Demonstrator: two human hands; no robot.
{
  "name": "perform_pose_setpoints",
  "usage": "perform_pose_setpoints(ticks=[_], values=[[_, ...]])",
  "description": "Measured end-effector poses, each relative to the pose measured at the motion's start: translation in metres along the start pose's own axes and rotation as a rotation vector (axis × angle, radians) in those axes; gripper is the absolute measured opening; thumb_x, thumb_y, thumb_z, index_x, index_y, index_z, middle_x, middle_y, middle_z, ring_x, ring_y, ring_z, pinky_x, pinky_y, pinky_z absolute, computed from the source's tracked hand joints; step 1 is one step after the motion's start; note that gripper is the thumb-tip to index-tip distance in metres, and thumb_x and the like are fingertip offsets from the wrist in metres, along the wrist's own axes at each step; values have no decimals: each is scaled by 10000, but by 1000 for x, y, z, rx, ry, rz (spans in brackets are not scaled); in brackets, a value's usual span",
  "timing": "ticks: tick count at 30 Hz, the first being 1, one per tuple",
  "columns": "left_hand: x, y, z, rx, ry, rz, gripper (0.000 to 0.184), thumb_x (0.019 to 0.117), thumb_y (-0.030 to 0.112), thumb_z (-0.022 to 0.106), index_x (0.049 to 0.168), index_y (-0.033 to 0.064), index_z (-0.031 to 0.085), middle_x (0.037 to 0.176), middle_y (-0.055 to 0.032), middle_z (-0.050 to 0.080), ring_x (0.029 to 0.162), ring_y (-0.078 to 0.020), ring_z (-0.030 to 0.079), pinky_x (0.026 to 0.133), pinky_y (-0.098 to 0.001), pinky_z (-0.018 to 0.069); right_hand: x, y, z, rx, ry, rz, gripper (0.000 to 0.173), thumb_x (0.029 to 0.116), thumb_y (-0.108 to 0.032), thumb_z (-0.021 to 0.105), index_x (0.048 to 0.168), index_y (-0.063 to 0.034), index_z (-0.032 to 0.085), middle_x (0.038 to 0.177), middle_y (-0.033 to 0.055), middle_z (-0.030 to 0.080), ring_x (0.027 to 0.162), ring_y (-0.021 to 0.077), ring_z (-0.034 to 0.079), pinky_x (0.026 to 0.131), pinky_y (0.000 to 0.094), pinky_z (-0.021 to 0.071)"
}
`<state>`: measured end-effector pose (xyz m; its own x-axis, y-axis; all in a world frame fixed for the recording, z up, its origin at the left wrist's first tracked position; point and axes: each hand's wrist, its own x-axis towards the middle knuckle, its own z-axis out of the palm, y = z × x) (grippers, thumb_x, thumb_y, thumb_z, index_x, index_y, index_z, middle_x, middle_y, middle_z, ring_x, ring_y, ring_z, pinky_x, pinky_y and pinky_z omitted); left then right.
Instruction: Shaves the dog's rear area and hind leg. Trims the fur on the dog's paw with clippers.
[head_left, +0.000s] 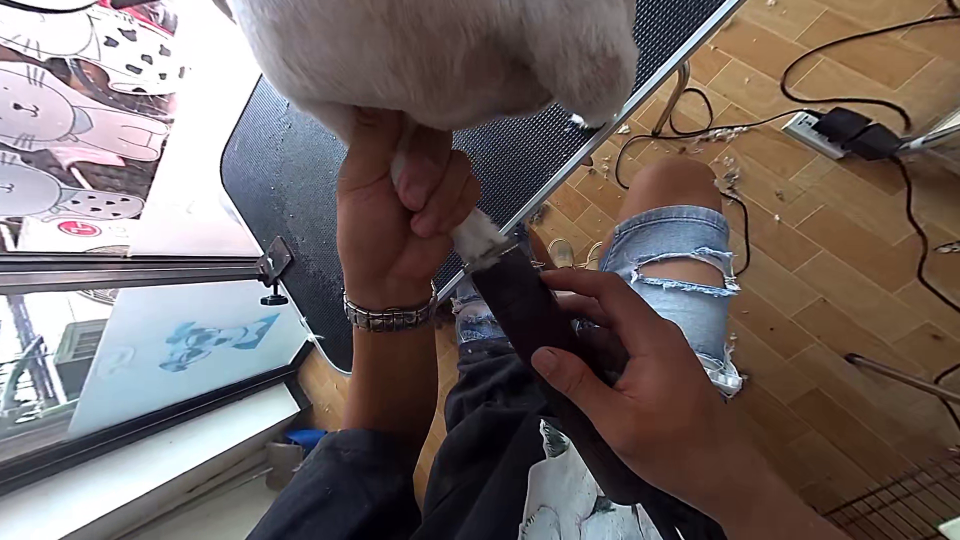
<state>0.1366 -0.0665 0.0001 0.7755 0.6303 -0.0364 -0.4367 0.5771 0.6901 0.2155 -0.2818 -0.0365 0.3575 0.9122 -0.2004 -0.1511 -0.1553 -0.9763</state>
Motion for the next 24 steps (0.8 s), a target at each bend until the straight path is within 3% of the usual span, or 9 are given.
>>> perform_pose_setpoints(ticks=[6,12,24], values=[[-7,7,-5,-11,-50,-38,411,1102,255,353,819,94,603,548,39,522,461,-46,505,469,-186,441,-2,-4,-4,109,-103,49,451,972,-383,672,1377,-216,566,1075,-61,725,796,53,713,625,193,610],[-9,10,-6,4,-47,-67,417,1098,247,356,795,101,603,544,47,512,455,-38,491,463,-179,426,2,-11,-2,129,-131,68,445,973,-362,672,1385,-234,562,1023,-66,730,756,55,715,600,198,613],[-8,20,-12,-170,-137,-153,339,1074,258,437,878,58,627,578,33,529,465,-43,491,471,-183,424,6,-2,-16,451,-304,109,446,981,-321,686,1379,-154,571,1049,46,729,820,156,743,673,282,652]])
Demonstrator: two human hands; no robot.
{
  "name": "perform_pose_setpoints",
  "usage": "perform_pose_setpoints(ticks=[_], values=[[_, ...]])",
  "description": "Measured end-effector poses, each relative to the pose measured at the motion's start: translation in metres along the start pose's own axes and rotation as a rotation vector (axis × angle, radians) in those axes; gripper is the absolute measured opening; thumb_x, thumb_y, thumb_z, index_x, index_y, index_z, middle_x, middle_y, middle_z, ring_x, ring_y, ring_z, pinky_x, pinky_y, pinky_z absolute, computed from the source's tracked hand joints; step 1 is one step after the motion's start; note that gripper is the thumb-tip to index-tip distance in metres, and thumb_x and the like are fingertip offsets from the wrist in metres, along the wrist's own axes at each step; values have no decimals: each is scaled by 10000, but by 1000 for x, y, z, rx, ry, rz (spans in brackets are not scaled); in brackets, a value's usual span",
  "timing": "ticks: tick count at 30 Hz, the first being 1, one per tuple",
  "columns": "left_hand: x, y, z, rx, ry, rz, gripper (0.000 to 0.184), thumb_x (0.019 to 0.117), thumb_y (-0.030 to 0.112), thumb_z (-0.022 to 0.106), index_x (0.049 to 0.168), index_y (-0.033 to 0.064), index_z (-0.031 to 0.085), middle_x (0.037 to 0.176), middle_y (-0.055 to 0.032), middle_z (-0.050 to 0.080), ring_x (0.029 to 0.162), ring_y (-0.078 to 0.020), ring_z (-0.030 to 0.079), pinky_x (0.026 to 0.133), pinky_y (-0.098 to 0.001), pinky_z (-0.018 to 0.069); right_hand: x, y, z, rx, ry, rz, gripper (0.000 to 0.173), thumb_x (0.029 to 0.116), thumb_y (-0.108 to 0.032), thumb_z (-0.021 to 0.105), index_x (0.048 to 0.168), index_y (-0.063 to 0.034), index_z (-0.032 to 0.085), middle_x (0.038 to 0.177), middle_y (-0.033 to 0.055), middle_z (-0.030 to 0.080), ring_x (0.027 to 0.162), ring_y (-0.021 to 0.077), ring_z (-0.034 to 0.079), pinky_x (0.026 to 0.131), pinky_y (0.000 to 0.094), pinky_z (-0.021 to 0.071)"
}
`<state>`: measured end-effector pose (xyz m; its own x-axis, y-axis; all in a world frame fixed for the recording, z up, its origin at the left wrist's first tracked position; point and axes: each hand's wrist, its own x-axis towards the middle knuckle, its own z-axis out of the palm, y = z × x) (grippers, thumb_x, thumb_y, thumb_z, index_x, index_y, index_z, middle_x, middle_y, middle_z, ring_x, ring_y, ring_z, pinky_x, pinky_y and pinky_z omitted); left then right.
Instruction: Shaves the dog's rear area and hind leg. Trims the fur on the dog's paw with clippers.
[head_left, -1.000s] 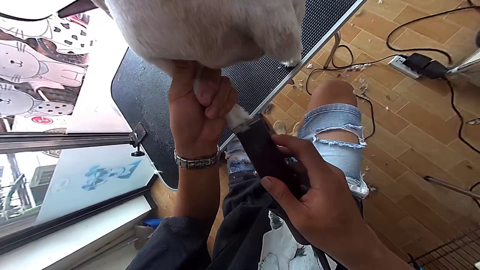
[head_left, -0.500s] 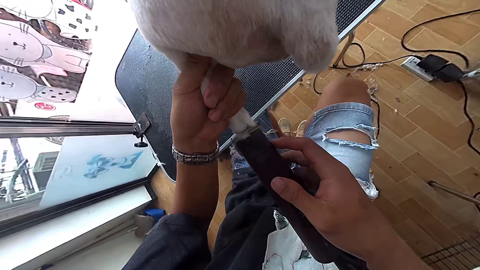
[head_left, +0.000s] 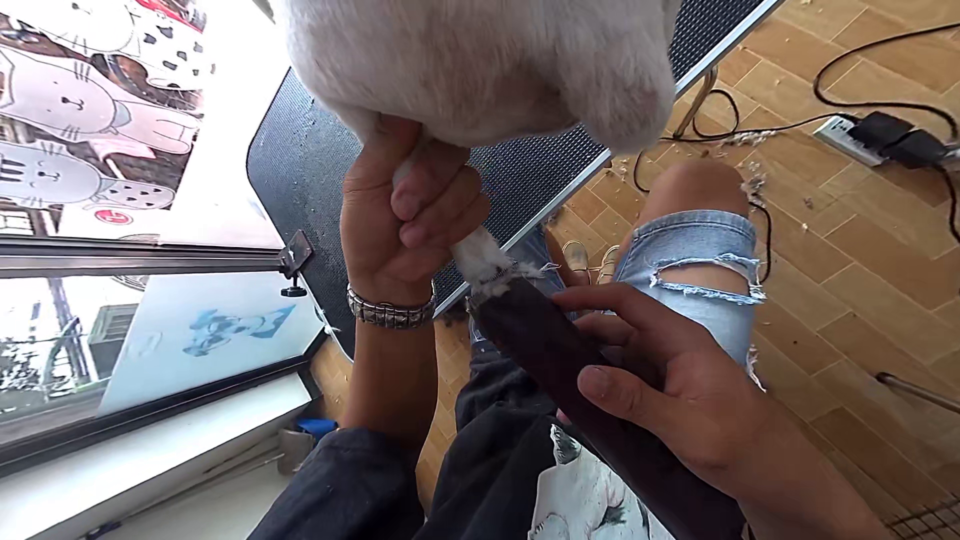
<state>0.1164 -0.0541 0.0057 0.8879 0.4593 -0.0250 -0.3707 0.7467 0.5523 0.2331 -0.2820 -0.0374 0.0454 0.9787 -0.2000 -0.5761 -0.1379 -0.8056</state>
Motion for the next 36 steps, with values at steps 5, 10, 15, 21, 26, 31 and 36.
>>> perform_pose_setpoints(ticks=[5,10,15,21,26,31,36], values=[[-1,2,-1,-65,14,-12,383,1070,256,386,841,44,610,555,24,509,452,-44,481,453,-180,409,6,-1,-5,109,-91,-15,430,1000,-281,656,1396,-144,558,1016,72,721,776,158,733,643,277,642],[0,4,-2,-58,-7,-9,393,1076,257,383,850,39,619,540,29,510,449,-42,488,454,-185,410,10,-1,-11,113,-127,62,410,995,-301,656,1371,-158,579,1002,65,735,760,153,736,641,278,640],[3,-1,1,-30,-18,49,457,1085,303,330,825,48,607,535,28,503,447,-45,481,449,-187,407,12,2,-22,294,-143,-25,437,1004,-304,590,1414,-176,512,1026,120,715,736,160,726,609,280,633],[10,-12,0,-30,-78,114,796,986,724,257,831,31,616,527,-2,505,437,-84,503,440,-224,432,-22,29,-35,9,108,51,394,972,-272,622,1356,-224,549,1067,34,722,778,146,724,646,280,629],[11,-18,2,-26,-41,189,858,986,741,125,723,46,555,490,13,457,414,-69,462,422,-215,391,-20,47,-21,-191,149,23,430,969,-375,668,1371,-248,583,1074,-37,725,818,79,714,676,225,613],[12,-13,2,-73,-63,192,886,963,770,99,761,37,554,483,18,452,401,-65,465,409,-208,393,-12,30,-8,-32,51,-43,416,985,-306,660,1376,-189,579,1062,10,727,820,101,725,685,242,629],[11,-11,0,-97,-81,190,924,936,797,45,766,34,538,488,13,455,404,-63,470,410,-208,405,-9,15,3,32,21,-113,424,998,-240,633,1401,-139,548,1039,34,718,809,116,725,672,248,632]])
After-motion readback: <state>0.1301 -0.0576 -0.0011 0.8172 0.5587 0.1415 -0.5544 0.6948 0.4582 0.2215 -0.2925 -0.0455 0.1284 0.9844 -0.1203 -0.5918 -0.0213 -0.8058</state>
